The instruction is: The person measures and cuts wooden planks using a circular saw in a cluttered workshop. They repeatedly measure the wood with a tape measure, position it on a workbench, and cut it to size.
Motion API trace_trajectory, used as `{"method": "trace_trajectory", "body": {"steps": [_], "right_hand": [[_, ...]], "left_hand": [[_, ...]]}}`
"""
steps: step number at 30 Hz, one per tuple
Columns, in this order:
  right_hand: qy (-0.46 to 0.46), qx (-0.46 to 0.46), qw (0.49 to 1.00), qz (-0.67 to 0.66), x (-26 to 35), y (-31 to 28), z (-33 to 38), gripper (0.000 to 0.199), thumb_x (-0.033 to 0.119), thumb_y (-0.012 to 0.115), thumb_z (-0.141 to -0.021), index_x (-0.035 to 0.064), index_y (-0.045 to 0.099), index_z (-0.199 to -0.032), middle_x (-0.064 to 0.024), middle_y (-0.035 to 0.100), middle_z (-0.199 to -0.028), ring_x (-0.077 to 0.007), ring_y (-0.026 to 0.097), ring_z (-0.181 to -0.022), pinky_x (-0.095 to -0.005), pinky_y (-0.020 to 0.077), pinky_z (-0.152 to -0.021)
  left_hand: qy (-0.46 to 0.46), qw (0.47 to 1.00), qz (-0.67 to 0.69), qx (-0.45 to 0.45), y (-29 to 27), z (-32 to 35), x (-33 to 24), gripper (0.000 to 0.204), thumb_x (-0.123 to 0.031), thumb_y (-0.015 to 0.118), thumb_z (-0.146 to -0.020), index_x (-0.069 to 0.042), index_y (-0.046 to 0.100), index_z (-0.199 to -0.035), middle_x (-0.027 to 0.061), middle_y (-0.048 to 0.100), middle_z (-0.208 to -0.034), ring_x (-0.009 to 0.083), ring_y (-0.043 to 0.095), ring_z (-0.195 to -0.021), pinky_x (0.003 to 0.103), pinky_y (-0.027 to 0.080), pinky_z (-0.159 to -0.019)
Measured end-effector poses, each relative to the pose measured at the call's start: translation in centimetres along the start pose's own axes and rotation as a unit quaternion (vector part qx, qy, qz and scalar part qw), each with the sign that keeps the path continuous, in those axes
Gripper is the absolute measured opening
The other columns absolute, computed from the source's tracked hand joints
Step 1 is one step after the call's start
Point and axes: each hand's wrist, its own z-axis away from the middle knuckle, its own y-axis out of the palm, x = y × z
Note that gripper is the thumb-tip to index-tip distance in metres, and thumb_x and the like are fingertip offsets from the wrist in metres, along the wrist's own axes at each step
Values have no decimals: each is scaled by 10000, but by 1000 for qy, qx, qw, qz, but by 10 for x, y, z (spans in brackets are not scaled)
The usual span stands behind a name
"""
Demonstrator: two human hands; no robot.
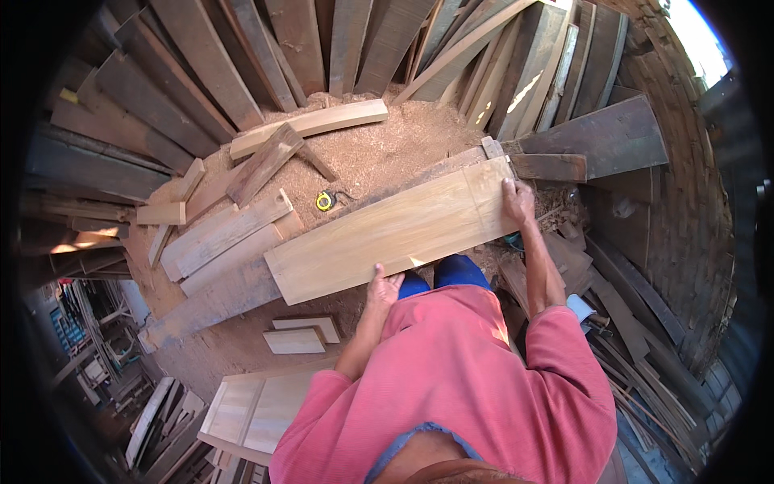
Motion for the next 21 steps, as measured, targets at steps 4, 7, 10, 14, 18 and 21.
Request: {"method": "trace_trajectory", "body": {"steps": [4,7,10,14,18,21], "right_hand": [[-23,-30,997,71,-25,-51,-74,534,442,608,-1009,-14,710,-1267,-293,723,-1200,-418,694,-1186,-474,528,-1008],[5,-53,995,85,-42,-62,-85,572,383,654,-992,-41,626,-1374,-285,673,-1336,-411,626,-1300,-470,476,-1103],[5,-134,991,14,-47,-68,-62,603,325,691,-965,-37,570,-1431,-289,606,-1427,-429,553,-1365,-476,422,-1158],[173,-231,954,78,-105,-48,-12,645,382,725,-959,-55,564,-1406,-256,635,-1380,-409,627,-1246,-492,490,-1078],[279,-12,892,-356,-161,-13,-31,517,395,702,-1005,-12,605,-1310,-143,710,-1210,-292,698,-1021,-471,570,-884],[280,-69,855,-431,-148,12,-31,459,398,689,-1029,12,615,-1264,-90,721,-1130,-245,701,-919,-459,587,-787]], "left_hand": [[-146,981,-107,67,65,-8,36,500,-433,718,-1008,-84,549,-1325,198,652,-1332,373,634,-1263,569,541,-1041],[-181,946,-225,149,94,7,27,431,-400,716,-1016,-78,577,-1265,187,684,-1237,339,702,-1116,526,592,-936],[31,936,-346,53,80,12,-24,532,-413,766,-967,-38,564,-1286,184,689,-1199,314,710,-1039,489,589,-884],[338,533,-698,-338,18,14,-131,967,-499,870,-810,90,450,-1452,321,539,-1386,450,496,-1340,503,395,-1160],[264,661,-640,-291,-48,5,-192,921,-347,912,-813,102,441,-1465,297,593,-1389,362,579,-1301,459,443,-1129],[247,777,-545,-195,-65,-4,-203,826,-158,925,-802,91,477,-1450,233,677,-1317,290,672,-1163,408,513,-1039]]}}
